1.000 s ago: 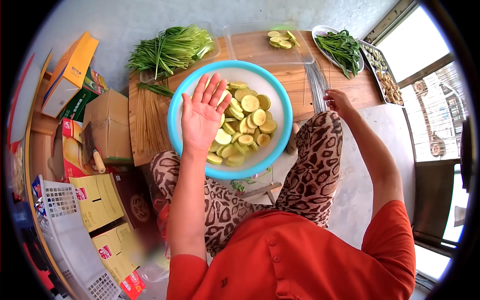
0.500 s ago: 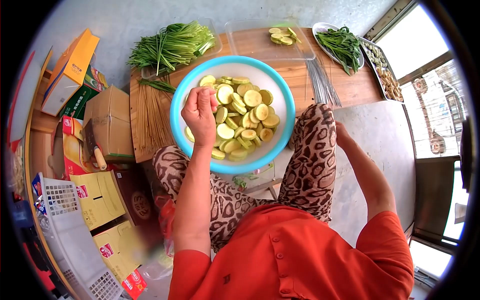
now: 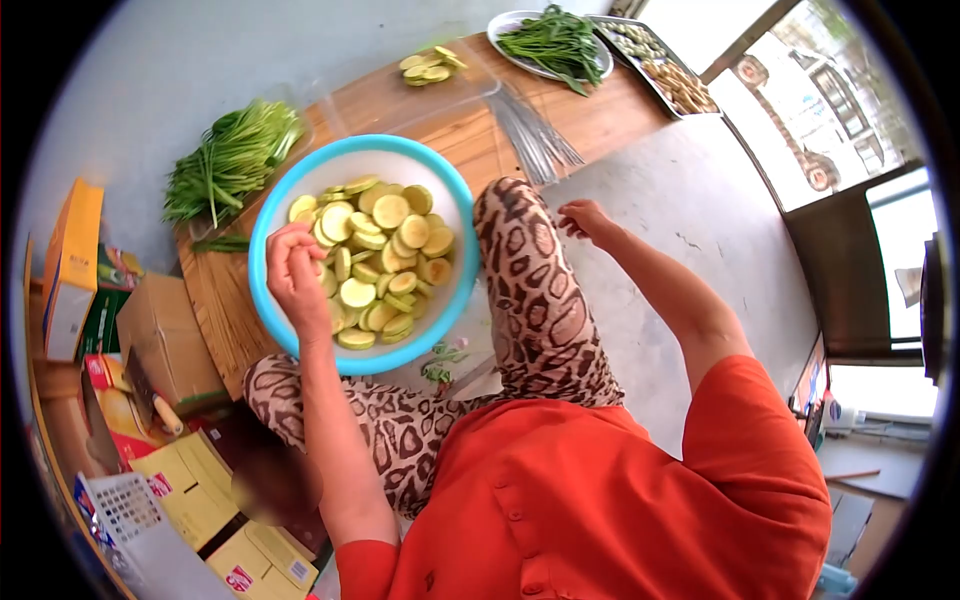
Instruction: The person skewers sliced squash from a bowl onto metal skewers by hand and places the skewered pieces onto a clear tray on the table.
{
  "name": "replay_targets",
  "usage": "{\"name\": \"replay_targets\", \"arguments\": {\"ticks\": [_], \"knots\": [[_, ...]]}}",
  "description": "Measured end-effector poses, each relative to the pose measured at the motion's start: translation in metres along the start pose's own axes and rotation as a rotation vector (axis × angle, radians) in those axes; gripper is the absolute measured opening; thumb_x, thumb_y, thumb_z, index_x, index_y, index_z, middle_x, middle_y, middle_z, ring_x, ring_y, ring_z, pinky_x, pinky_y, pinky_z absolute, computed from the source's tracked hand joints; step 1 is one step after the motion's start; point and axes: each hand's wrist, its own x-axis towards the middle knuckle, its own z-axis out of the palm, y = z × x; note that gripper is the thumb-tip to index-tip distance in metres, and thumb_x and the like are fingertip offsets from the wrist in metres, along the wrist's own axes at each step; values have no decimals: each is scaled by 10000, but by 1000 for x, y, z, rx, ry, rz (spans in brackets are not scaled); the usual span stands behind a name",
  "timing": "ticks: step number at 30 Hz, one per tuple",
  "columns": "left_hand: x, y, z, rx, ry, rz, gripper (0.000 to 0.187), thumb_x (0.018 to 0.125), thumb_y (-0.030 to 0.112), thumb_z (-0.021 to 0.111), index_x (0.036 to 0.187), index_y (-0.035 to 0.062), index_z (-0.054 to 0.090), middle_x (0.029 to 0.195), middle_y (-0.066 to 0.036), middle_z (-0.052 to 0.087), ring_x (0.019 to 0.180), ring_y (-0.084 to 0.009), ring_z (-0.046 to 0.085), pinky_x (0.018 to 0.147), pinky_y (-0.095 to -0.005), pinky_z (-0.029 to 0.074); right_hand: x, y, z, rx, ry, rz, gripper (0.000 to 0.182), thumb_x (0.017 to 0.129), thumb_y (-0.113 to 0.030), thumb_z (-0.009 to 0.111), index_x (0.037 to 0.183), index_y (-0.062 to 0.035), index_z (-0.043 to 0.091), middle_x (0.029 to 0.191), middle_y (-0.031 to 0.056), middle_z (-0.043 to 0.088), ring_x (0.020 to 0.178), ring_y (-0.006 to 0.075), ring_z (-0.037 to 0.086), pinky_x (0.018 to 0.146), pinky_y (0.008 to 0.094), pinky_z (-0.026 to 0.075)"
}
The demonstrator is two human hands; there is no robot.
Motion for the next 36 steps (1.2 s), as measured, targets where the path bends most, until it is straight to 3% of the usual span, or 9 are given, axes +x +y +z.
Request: {"name": "replay_targets", "arguments": {"ticks": [5, 8, 12, 17, 22, 25, 28, 34, 36], "knots": [[-3, -5, 2, 7, -51, -52, 138, 929, 74, 421, 915, 37, 554, 968, -61, 597, 624, -59, 483, 556, -208, 365, 14, -11, 14, 43, 91, -25, 184, 866, -214, 574, 916, -47, 634, 734, 73, 651, 495, 162, 575, 422, 283, 391], [-4, -9, 3, 124, -114, -144, 193, 969, 195, 472, 1024, 47, 584, 939, -41, 624, 632, -50, 507, 552, -202, 366, 24, -13, 24, 68, 165, -52, 204, 855, -227, 594, 909, -36, 636, 743, 83, 659, 496, 164, 584, 426, 288, 405], [-6, -12, 12, 181, -109, -157, 257, 962, 202, 484, 1124, 23, 573, 935, -60, 635, 647, -61, 545, 541, -203, 386, 32, -22, 30, 140, 261, -54, 216, 828, -233, 638, 885, -25, 639, 749, 92, 665, 509, 166, 598, 432, 290, 411], [-5, -17, 18, 161, -179, -196, 240, 960, 179, 490, 1108, 17, 585, 944, -58, 628, 639, -50, 536, 532, -189, 379, 47, -29, 29, 475, 252, 110, 132, 793, -126, 675, 851, -18, 626, 718, 106, 644, 492, 172, 554, 413, 286, 366], [-5, -19, 21, 117, -218, -218, 219, 960, 163, 496, 1091, 20, 597, 928, -43, 620, 642, -42, 529, 534, -177, 374, 49, -26, 31, 514, 283, 109, 116, 843, -157, 656, 797, -67, 598, 685, 60, 614, 489, 142, 511, 407, 285, 338], [-5, -20, 22, 125, -237, -211, 265, 967, 227, 498, 1096, 21, 602, 947, -40, 620, 652, -47, 539, 549, -174, 401, 42, -25, 29, 525, 281, 115, 130, 844, -168, 660, 780, -81, 587, 683, 50, 609, 484, 137, 509, 402, 283, 333], [-5, -19, 21, 142, -241, -213, 259, 967, 226, 499, 1088, 26, 611, 940, -38, 622, 655, -46, 541, 545, -174, 401, 30, -21, 25, 464, 225, 57, 118, 840, -178, 657, 793, -90, 594, 686, 40, 608, 479, 138, 510, 408, 274, 332], [-7, -22, 19, 152, -256, -215, 251, 963, 224, 505, 1082, 31, 614, 937, -33, 624, 656, -45, 542, 548, -177, 405, 8, -27, 19, 276, 312, -96, 87, 792, -155, 613, 797, -69, 601, 695, 40, 606, 481, 140, 532, 406, 274, 341], [-7, -16, 21, 132, -222, -236, 208, 951, 185, 521, 1058, 35, 617, 892, -29, 617, 635, -51, 527, 549, -191, 394, -10, -37, 19, 443, 213, -81, 71, 792, -143, 585, 759, -81, 573, 641, 20, 557, 479, 135, 501, 421, 263, 341]]}}
